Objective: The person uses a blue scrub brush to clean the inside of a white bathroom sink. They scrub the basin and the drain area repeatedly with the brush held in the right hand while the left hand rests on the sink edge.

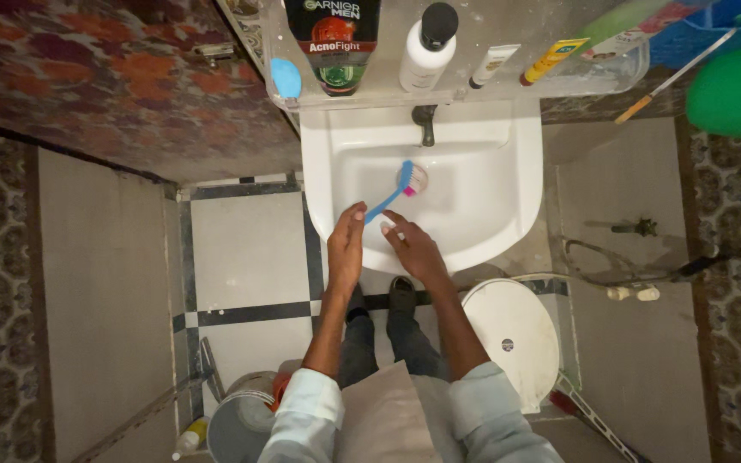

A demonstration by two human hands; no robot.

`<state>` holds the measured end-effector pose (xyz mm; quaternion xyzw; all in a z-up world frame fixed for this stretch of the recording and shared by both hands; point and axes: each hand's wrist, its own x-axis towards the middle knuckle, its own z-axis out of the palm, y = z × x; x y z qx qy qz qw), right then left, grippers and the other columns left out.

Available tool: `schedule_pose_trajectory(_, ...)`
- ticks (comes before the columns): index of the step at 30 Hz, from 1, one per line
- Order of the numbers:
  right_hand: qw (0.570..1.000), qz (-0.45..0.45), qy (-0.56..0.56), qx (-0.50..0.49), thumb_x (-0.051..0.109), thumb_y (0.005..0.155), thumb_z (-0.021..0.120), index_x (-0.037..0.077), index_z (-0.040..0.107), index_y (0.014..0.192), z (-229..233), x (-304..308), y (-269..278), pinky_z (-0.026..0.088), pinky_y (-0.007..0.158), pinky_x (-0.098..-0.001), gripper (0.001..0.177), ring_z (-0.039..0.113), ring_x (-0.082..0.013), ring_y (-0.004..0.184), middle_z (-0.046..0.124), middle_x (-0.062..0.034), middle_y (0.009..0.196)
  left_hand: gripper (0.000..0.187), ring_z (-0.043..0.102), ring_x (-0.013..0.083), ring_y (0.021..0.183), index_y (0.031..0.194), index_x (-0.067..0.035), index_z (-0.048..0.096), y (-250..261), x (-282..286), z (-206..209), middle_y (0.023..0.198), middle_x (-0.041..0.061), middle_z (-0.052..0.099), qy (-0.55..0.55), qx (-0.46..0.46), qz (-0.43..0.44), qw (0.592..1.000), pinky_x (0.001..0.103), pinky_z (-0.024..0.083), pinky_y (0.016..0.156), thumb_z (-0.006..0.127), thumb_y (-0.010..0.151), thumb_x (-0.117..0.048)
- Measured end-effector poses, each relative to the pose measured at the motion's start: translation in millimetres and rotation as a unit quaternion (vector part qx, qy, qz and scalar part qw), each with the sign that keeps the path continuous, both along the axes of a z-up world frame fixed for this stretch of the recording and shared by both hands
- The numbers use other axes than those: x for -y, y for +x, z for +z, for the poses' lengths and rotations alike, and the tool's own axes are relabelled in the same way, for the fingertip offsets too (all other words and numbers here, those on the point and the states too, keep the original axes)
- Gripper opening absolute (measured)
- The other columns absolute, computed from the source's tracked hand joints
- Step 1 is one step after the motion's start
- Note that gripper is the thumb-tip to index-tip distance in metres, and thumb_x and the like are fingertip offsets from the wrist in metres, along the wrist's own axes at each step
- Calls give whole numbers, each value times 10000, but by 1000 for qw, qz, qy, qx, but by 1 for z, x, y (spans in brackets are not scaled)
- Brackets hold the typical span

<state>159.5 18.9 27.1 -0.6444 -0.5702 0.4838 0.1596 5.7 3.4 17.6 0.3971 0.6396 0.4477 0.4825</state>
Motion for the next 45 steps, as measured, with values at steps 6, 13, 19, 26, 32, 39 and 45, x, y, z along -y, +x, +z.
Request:
schedule_pose_trajectory(6,998,13,56,-19,424,1007,562,234,608,1433,-25,0,-15,529,873,-380,468,706,-273,944,709,-139,1175,515,620,242,1289,1379,8,605,-1,1,-5,1329,160,698,23,41,0,999,337,439,1107,495,1073,-392)
schedule_pose_trajectory(13,983,-105,112,-97,321,976,719,78,726,1148,-54,-3,-17,574,796,-358,298,727,-240,883,744,-145,1048,486,642,236,1277,1381,-5,599,-6,1,-4,1331,152,690,25,75,0,997,340,492,1081,500,1078,-372)
schedule_pose_trajectory(19,987,-142,68,38,238,786,813,53,635,965,-57,0,12,573,678,-422,313,728,-301,732,724,-164,802,381,672,294,1229,1316,-29,650,-13,-1,9,1322,170,698,66,-103,2,992,380,524,1040,524,1070,-291)
schedule_pose_trajectory(26,960,-127,121,218,39,874,573,73,534,1175,-55,1,54,481,787,-566,306,689,-455,842,726,-213,857,271,509,387,1407,1240,10,679,-28,-19,8,1373,193,624,173,-306,-100,931,473,485,1099,580,1051,-157)
schedule_pose_trajectory(32,950,-46,164,262,164,903,616,128,645,1211,-36,-8,69,465,791,-558,311,692,-418,793,727,-193,844,211,472,363,1452,1148,16,697,-33,-53,-9,1349,164,631,240,-378,-146,882,456,505,1087,628,983,-95)
schedule_pose_trajectory(39,963,46,220,146,276,912,723,184,775,1131,-26,-21,85,548,726,-470,243,686,-372,766,714,-140,978,310,327,346,1537,1194,65,690,-37,-74,-31,1487,191,550,258,-476,-203,816,449,379,1215,608,988,-152)
schedule_pose_trajectory(45,964,84,168,190,241,901,720,208,786,1118,-21,-36,98,548,741,-464,229,678,-342,792,673,-109,933,456,210,311,1591,1317,46,674,-35,-73,-36,1594,170,460,242,-557,-184,773,500,175,1301,546,1035,-289)
